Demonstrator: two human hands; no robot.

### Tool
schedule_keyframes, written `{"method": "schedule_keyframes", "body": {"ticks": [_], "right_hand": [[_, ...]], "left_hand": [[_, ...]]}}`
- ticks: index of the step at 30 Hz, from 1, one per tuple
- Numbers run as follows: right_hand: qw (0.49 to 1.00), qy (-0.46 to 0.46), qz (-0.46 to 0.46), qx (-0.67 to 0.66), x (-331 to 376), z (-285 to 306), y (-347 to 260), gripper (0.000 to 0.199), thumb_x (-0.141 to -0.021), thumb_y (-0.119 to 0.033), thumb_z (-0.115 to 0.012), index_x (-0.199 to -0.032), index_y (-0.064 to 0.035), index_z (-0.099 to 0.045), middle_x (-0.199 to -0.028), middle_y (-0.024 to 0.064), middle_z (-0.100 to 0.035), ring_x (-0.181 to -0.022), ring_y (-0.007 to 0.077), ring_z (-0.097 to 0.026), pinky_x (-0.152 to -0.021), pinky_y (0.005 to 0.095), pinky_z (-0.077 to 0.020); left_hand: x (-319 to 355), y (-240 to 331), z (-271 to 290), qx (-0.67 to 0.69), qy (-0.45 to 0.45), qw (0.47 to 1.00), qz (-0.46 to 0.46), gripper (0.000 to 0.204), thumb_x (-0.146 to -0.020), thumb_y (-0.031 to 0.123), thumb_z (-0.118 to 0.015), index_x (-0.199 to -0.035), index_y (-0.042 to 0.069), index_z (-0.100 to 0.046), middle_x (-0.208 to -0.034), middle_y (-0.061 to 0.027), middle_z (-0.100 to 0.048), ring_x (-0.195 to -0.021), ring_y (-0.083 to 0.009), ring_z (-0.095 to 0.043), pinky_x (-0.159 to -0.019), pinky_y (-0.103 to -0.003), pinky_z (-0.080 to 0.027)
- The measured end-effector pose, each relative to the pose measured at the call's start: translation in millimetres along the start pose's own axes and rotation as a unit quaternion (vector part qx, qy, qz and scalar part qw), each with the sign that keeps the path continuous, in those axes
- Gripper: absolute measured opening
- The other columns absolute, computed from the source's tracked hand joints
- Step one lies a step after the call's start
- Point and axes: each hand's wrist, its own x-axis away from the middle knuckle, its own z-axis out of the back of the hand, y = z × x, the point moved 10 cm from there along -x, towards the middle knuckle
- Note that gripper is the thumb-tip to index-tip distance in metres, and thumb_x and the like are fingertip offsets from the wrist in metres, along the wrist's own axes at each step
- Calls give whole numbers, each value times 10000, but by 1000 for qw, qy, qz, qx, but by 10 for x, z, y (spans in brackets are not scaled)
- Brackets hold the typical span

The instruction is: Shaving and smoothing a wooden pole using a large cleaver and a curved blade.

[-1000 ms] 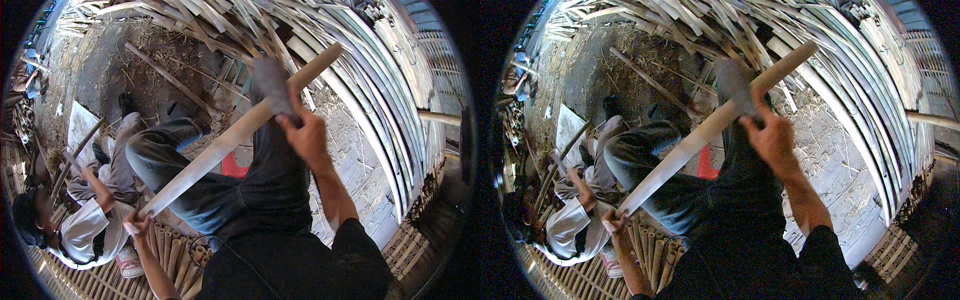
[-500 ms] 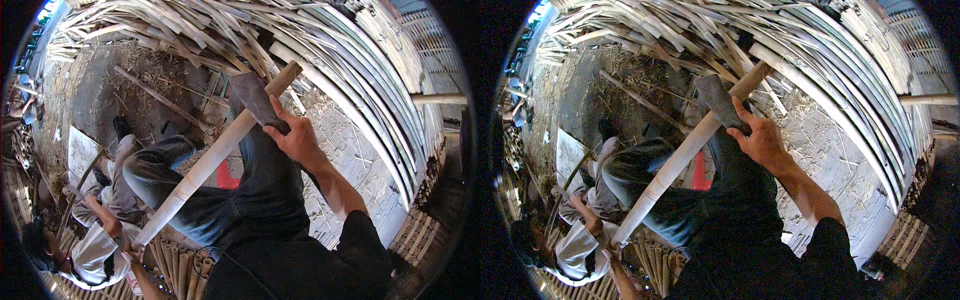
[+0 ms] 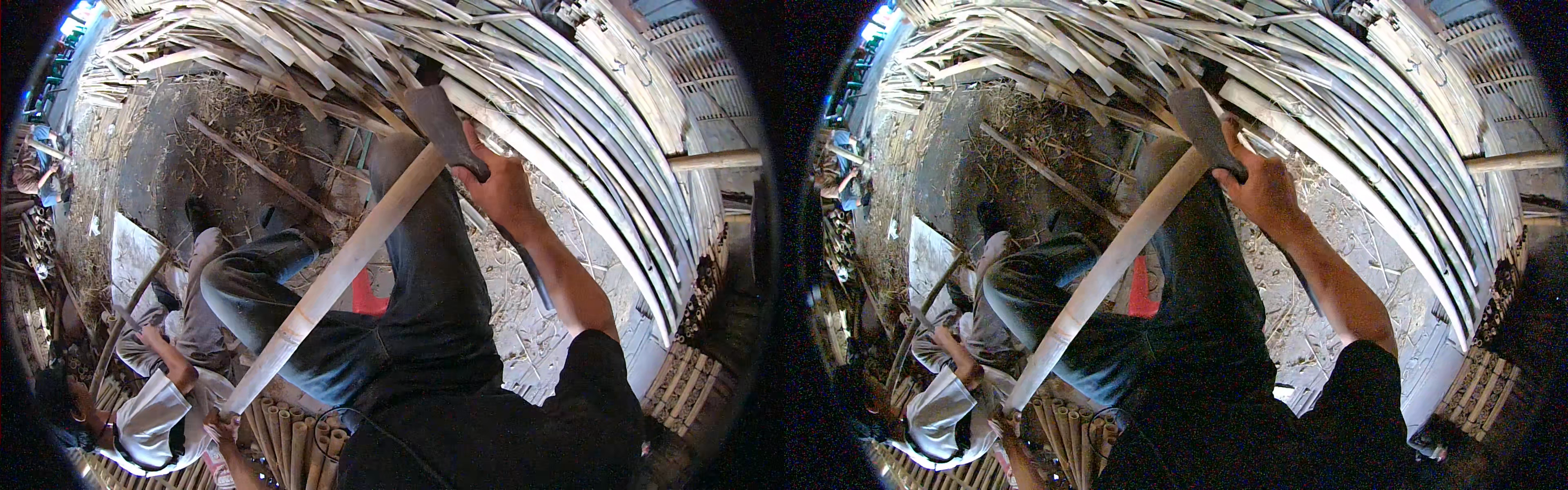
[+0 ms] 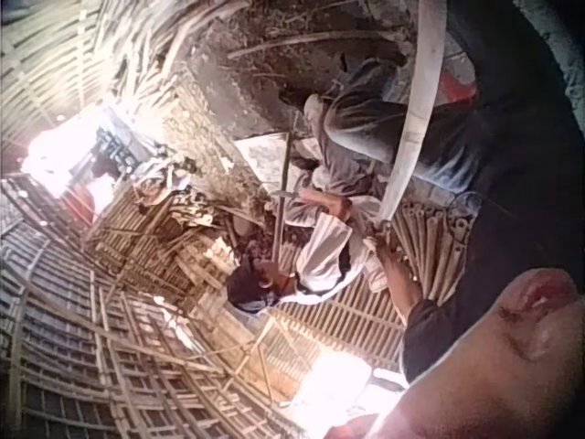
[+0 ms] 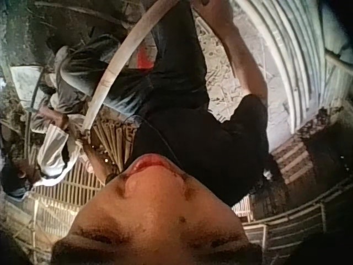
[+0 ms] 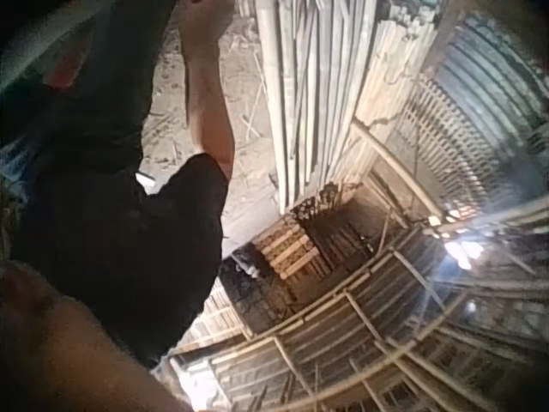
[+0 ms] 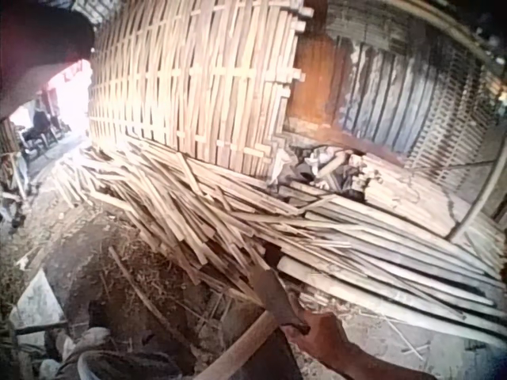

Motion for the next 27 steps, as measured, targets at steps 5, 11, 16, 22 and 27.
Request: {"method": "schedule_keyframes", "body": {"ticks": [5,11,16,22,27], "right_hand": [[996,8,-88,21,-263,130,493,811,-903,-311,-827,-1612,-210,-447,-993,234,-774,-868,343,-785,-787,439,-602],[993,73,-57,71,-410,396,788,858,-887,-286,-827,-1630,-183,-412,-1063,225,-779,-893,360,-783,-833,429,-608],[989,130,-66,-27,-195,455,721,742,-939,-212,-793,-1594,-91,-467,-1017,177,-781,-849,272,-771,-804,395,-601],[986,43,-112,-113,407,255,92,733,-939,-210,-795,-1576,-39,-477,-1232,194,-751,-1022,240,-753,-893,363,-589],[969,38,-99,-223,701,-31,-164,759,-931,-204,-816,-1584,-31,-468,-1365,207,-696,-1167,247,-703,-993,362,-555]], "left_hand": [[49,-81,-181,-47,-60,997,31,977,-672,1034,-544,-658,59,-476,-548,-161,-435,-495,-386,-486,-490,-518,-348],[126,-170,-526,-58,-241,966,78,684,-701,681,-772,-891,33,-665,-759,-204,-627,-703,-363,-631,-606,-505,-494],[714,-423,-582,246,-209,898,298,713,-807,516,-837,-1217,-13,-591,-1245,-196,-621,-1051,-331,-640,-821,-513,-578],[-1412,2292,-230,210,-187,960,8,437,-819,363,-842,-857,-50,-706,-641,-91,-593,-569,-183,-502,-551,-366,-417],[-1903,3064,-214,324,-145,930,100,458,-850,397,-839,-762,-32,-705,-624,-67,-582,-565,-161,-498,-543,-353,-382]]}}
